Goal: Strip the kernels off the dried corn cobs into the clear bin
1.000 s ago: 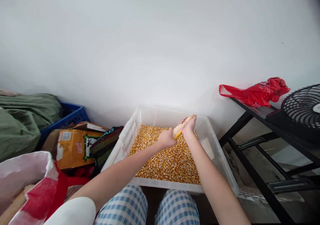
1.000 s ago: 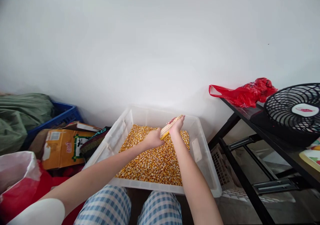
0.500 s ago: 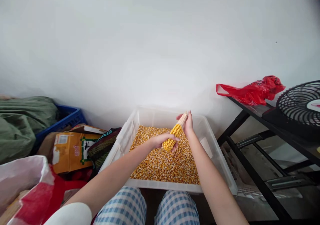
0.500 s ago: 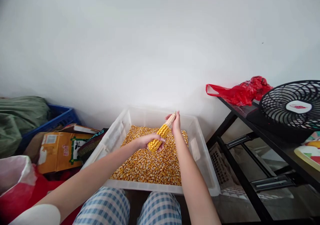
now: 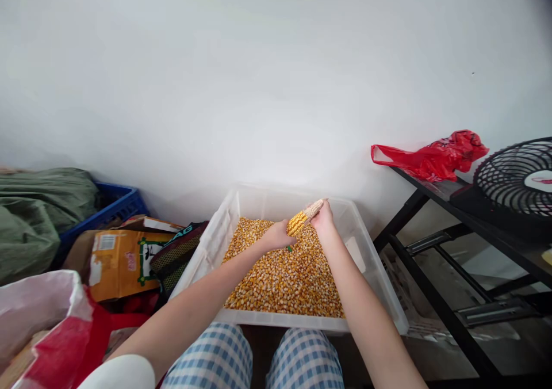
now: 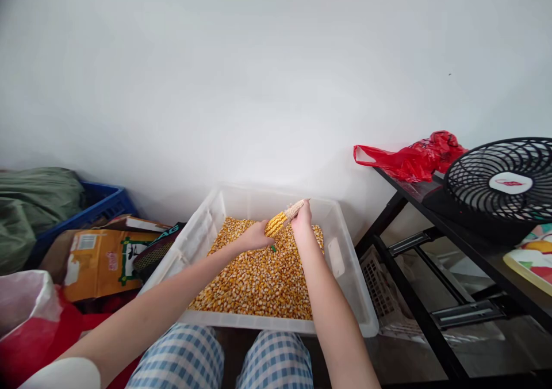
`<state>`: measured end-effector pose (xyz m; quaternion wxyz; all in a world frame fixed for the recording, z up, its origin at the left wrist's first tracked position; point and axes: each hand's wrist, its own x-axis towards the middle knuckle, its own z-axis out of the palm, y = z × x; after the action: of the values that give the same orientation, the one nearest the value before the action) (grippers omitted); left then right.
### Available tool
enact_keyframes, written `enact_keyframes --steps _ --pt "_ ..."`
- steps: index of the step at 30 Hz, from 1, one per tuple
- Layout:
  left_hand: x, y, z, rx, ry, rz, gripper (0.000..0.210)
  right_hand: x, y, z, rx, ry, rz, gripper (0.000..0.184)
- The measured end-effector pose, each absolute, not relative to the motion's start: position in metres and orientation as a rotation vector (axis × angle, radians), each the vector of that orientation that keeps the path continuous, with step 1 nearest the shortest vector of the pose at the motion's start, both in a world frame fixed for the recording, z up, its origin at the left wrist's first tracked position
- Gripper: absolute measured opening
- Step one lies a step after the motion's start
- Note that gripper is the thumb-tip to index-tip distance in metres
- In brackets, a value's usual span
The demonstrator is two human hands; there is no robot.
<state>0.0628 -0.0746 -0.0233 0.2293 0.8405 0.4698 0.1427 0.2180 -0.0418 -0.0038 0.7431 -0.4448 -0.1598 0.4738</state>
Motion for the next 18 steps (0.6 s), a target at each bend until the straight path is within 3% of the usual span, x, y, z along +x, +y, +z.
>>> enact_keyframes --steps 4,10,18 --pt "0.069 -0.081 -0.023 2.396 1.437 0.431 0.036 0.208 -0.048 0.002 -0.977 -0.180 1.166 0.036" --pt "0.085 -0.102 -0.018 2.440 1.508 0.399 0.042 0.206 -0.049 0.002 -1.053 -0.159 0.908 0.044" --pt "0.082 -0.103 -0.018 2.269 1.424 0.535 0.038 0.202 -0.046 0.003 -1.250 -0.553 0.624 0.042"
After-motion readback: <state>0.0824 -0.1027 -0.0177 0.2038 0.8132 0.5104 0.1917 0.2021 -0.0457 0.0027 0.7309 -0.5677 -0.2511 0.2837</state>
